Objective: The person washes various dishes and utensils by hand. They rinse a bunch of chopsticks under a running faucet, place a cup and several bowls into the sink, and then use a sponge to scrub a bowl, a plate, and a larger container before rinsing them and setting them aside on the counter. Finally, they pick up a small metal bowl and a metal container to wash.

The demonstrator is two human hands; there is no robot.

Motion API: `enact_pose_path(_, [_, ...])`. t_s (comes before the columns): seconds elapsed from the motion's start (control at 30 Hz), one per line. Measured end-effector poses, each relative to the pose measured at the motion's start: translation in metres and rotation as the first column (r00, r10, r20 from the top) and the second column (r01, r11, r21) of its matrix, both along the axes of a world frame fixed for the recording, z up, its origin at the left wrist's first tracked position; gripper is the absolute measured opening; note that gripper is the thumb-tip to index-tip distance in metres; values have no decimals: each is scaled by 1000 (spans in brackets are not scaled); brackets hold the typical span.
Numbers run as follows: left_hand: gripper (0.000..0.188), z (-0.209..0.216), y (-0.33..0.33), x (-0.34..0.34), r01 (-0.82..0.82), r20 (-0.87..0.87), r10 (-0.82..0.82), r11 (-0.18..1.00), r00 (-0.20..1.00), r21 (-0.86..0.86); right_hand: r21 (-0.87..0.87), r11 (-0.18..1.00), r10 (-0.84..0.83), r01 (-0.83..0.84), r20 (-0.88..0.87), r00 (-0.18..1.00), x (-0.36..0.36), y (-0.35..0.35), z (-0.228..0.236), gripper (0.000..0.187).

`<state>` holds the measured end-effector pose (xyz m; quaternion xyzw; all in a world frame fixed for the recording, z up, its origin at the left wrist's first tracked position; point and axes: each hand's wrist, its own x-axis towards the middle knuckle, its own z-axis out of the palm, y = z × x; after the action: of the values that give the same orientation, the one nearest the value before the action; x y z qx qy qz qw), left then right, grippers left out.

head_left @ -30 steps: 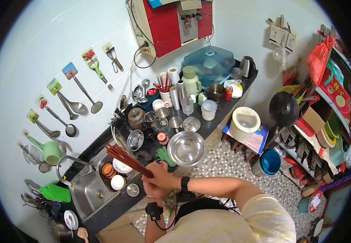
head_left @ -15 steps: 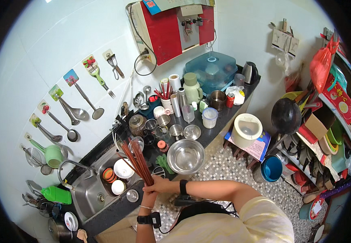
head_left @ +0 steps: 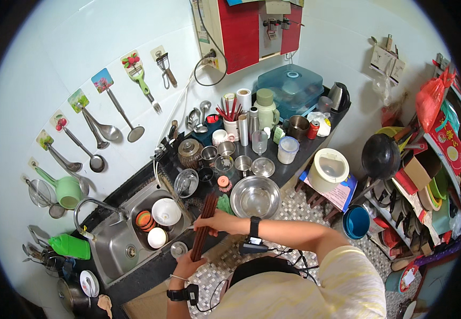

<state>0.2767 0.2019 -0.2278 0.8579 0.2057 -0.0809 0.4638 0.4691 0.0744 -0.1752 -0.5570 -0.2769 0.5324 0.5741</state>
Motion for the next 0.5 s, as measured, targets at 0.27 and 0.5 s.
enact_pose_path(0.27, [27, -19, -6, 49, -203, 109, 220, 968, 969, -144, 82, 964, -262, 253, 141, 955, 65, -9, 30, 17])
enact_pose_path(0.5, [6, -96, 8, 32, -549, 407, 725, 687, 555, -476, 257, 810, -576, 527, 180, 797, 251, -16, 48, 18])
